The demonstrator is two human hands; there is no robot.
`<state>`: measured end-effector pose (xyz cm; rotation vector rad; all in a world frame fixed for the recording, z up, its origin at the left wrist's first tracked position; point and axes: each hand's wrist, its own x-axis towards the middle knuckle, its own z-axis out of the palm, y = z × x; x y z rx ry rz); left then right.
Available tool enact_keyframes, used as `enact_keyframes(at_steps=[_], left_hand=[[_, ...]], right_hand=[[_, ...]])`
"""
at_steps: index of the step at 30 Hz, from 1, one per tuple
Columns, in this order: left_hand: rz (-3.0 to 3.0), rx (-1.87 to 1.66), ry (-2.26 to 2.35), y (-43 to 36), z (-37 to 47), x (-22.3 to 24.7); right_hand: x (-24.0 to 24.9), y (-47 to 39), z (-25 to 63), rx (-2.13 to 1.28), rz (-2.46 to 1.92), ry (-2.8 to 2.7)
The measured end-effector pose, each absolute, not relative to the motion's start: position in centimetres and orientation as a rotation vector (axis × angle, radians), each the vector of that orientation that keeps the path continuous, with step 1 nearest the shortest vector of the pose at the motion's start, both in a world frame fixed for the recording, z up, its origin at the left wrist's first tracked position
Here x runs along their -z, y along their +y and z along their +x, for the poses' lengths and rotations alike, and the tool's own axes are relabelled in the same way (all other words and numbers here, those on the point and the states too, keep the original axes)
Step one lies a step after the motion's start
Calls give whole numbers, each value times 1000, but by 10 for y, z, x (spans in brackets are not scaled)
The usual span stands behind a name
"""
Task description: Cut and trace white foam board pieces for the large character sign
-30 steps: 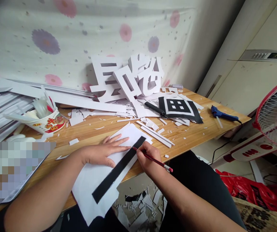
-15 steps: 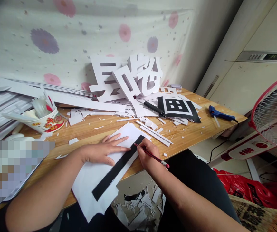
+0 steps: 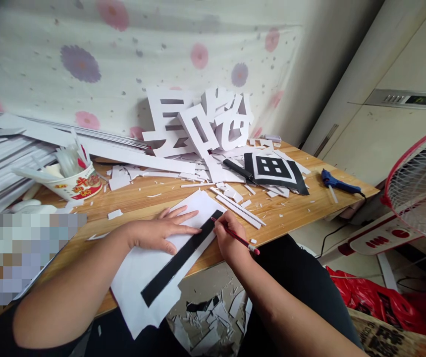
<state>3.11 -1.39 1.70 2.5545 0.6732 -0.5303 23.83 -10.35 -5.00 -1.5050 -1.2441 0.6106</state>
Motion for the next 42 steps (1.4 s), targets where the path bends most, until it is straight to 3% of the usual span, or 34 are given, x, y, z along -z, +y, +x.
enact_keyframes(at_steps=[8,14,18,28,37,42], left_hand=[[2544,482,667,-12,30,-12],[2532,518,695,-13,33,-15],[2526,539,733,-15,38,-23],[2769,415,869,-28,73,-38],[2998,7,1037,-37,92,2],[3038,-184,1055,-40,88,16]], right_hand=[[42,-108,249,-670,-1347,-1210],[20,-99,284,-560,-1310,-2115],[14,-92,295,-494,-1226,-2329],[22,-87,298,-445,-1186,-2387],[32,-83,305,-442,-1217,-2379],[27,-76,314,-692,-1249,-2120]])
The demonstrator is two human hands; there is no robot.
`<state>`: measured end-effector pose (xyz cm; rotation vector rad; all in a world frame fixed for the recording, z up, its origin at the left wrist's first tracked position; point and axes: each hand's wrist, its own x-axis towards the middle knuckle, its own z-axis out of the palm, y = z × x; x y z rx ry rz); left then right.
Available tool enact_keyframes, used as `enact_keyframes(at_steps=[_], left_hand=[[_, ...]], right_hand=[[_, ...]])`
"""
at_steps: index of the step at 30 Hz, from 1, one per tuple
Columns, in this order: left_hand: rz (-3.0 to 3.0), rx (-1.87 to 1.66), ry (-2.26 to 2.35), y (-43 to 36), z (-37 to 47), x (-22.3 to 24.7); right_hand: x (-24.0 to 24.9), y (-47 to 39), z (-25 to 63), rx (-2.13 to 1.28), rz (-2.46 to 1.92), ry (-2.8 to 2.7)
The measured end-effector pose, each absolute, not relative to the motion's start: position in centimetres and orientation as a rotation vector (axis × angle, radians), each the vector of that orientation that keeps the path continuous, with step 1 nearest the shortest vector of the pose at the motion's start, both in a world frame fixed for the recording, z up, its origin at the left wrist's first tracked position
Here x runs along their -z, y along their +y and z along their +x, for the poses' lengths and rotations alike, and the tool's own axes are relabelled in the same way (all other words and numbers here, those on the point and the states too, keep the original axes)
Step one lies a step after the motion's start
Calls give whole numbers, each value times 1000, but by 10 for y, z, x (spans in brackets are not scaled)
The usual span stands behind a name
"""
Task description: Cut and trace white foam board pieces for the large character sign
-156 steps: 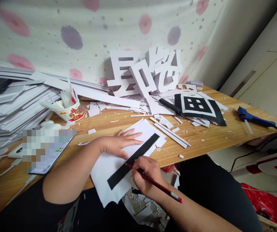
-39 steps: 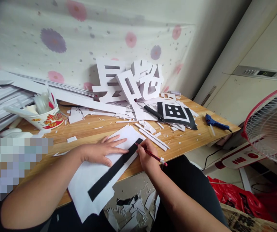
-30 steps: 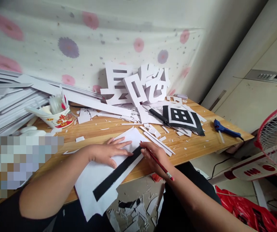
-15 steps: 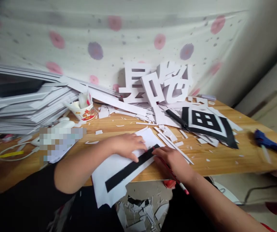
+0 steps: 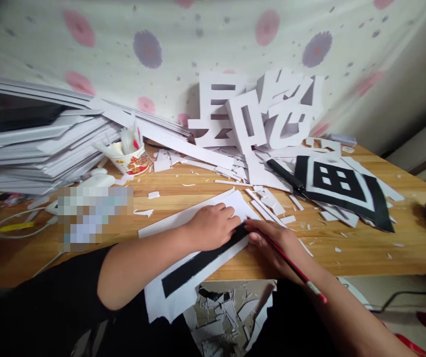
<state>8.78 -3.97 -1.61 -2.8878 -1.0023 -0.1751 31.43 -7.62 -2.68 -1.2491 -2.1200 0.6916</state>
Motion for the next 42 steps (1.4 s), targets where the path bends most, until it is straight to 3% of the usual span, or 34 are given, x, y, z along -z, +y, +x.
enact_keyframes(at_steps=[9,15,42], left_hand=[[-2827,186,-1059,-38,94,19],[-2812,189,-1076,-36,95,22],[-2808,157,-1145,-35,96,25]], right_hand=[[19,-30,322,-1036,-1241,-1471],[34,-26,314,-1051,-1287,-1498],[23,-26,314,-974,-1409,-1618]])
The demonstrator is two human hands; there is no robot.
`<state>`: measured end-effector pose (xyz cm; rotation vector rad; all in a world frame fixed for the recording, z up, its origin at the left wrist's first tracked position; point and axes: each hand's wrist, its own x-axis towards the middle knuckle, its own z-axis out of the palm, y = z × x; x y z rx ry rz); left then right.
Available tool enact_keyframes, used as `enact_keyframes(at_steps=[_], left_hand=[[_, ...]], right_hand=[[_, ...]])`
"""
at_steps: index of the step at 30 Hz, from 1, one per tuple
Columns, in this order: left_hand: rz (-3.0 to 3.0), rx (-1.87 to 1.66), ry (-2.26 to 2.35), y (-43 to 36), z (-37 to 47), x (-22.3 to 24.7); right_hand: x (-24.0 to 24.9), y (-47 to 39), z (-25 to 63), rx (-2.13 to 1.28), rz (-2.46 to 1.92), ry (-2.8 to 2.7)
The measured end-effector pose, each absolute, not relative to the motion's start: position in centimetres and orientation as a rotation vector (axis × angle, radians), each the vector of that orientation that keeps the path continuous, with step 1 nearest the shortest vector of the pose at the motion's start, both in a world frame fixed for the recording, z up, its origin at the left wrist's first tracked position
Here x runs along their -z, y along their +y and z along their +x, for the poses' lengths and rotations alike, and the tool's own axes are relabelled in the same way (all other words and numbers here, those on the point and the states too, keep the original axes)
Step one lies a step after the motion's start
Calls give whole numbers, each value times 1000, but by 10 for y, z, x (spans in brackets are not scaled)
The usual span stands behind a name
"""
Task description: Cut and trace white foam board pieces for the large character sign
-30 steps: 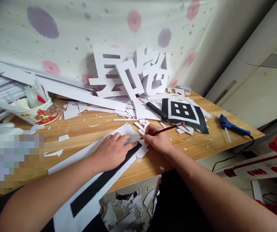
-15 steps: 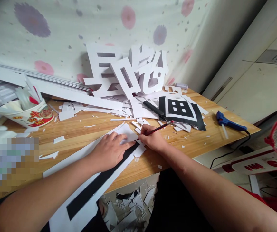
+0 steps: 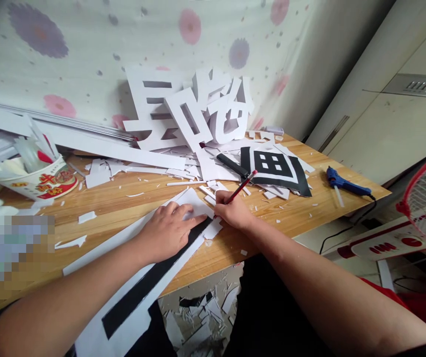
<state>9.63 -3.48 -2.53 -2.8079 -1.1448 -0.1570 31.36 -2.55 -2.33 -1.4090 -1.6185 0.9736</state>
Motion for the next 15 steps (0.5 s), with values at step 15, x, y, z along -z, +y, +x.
enact_keyframes(at_steps=[15], left_hand=[[-2837,54,-1146,-35,95,22]], right_hand=[[25,-52,316,-830,-1273,-1463]])
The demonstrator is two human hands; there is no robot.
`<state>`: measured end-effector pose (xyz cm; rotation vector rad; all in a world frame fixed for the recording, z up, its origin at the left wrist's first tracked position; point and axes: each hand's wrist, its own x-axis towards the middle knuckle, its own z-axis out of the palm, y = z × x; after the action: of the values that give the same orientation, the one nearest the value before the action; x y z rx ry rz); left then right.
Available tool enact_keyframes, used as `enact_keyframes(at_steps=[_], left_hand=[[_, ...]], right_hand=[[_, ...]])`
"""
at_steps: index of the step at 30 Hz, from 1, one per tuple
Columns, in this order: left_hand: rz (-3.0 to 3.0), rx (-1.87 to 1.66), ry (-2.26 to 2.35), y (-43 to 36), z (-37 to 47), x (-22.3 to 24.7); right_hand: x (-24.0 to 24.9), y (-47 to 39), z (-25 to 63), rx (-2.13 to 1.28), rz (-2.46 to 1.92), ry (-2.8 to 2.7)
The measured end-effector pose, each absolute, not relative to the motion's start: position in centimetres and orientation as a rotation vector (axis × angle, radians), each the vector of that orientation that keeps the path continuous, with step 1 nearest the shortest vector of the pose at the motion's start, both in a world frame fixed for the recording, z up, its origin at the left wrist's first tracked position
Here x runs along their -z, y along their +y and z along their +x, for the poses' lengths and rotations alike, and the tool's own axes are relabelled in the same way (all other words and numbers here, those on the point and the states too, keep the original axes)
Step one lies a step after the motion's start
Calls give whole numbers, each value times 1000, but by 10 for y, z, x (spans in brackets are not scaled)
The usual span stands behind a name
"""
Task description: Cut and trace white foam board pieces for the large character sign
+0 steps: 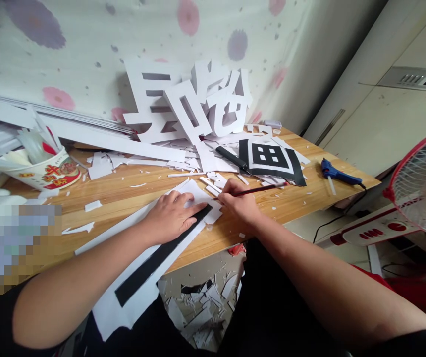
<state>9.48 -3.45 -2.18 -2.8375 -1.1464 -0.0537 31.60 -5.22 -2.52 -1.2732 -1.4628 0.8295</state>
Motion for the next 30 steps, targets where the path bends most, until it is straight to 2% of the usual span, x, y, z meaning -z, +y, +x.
enact_keyframes(at_steps=[11,17,30], left_hand=[[-2964,-37,-1234,-33,96,21],[-2975,-43,-1242,-34,96,20],[-2957,-36,-1232,-35,95,22]], right_hand=[[39,-137,276,-911,-1176,-1572],[43,-143,268,-727,-1137,-1740],[44,-139,271,-618,-1111,-1810]])
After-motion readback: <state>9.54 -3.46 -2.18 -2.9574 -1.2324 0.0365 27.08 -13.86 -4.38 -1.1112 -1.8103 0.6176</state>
